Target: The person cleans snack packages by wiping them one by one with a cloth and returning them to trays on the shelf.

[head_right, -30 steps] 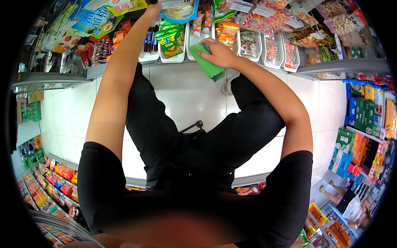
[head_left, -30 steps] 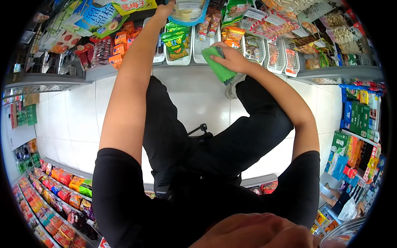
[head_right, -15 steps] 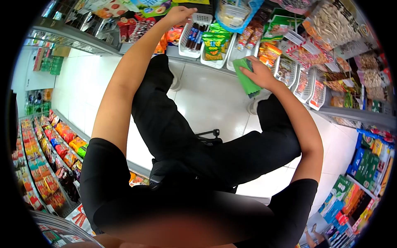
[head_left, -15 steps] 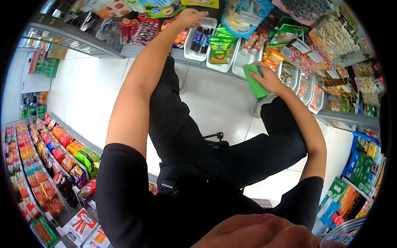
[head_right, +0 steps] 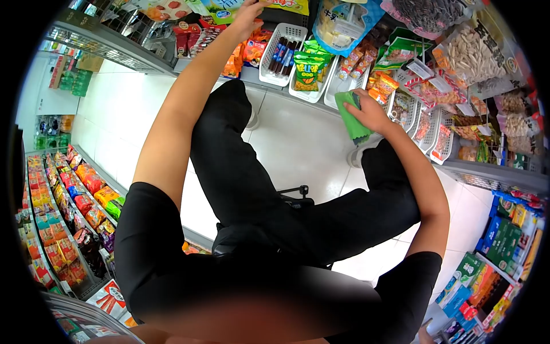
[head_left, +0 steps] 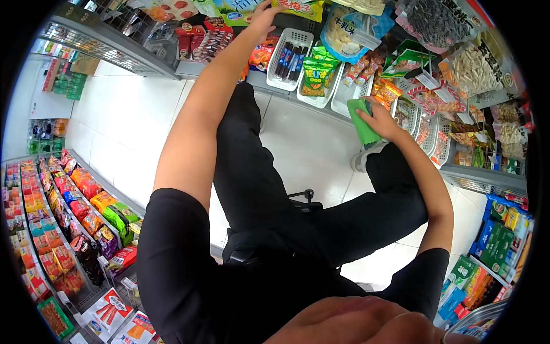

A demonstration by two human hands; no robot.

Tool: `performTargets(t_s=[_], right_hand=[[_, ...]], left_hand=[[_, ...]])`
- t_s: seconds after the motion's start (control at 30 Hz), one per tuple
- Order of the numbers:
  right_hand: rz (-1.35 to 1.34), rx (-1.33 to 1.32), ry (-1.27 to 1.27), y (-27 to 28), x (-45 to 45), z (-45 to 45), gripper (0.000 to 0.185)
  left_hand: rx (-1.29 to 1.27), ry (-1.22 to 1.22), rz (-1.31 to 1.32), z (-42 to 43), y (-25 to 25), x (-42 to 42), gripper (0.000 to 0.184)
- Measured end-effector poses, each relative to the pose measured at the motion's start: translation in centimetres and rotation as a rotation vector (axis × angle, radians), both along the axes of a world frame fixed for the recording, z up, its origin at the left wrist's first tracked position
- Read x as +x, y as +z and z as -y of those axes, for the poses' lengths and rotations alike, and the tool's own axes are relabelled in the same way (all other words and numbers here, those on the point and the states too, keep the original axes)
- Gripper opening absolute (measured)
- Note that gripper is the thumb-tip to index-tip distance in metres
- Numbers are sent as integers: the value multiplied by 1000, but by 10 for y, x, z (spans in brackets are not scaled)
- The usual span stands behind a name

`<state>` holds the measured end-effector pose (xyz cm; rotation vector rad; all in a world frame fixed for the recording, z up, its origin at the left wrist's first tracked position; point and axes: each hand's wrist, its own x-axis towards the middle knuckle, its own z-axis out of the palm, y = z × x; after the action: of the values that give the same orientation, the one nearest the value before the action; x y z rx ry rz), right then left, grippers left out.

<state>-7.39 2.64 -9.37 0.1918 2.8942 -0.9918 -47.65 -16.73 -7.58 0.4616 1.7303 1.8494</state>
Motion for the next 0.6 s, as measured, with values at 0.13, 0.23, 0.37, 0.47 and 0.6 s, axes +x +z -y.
performTargets(t_s=[0.13, 0.23, 0.37, 0.47, 0.6], right_hand=[[35, -3, 14, -6, 1, 0, 46], [49, 9, 47, -5, -3, 2, 46], [39, 40, 64, 0, -8, 6, 45], [35, 27, 67, 2, -7, 5, 45], [42, 27, 86, -4, -2, -1, 48]], left_hand=[[29, -115, -409, -11, -27, -23, 52], [46, 53, -335, -9, 7, 7, 48], [115, 208, -286, -15, 3, 2, 53], [173, 178, -262, -19, -14, -11, 56], [-18, 94, -188, 1, 28, 11, 48]])
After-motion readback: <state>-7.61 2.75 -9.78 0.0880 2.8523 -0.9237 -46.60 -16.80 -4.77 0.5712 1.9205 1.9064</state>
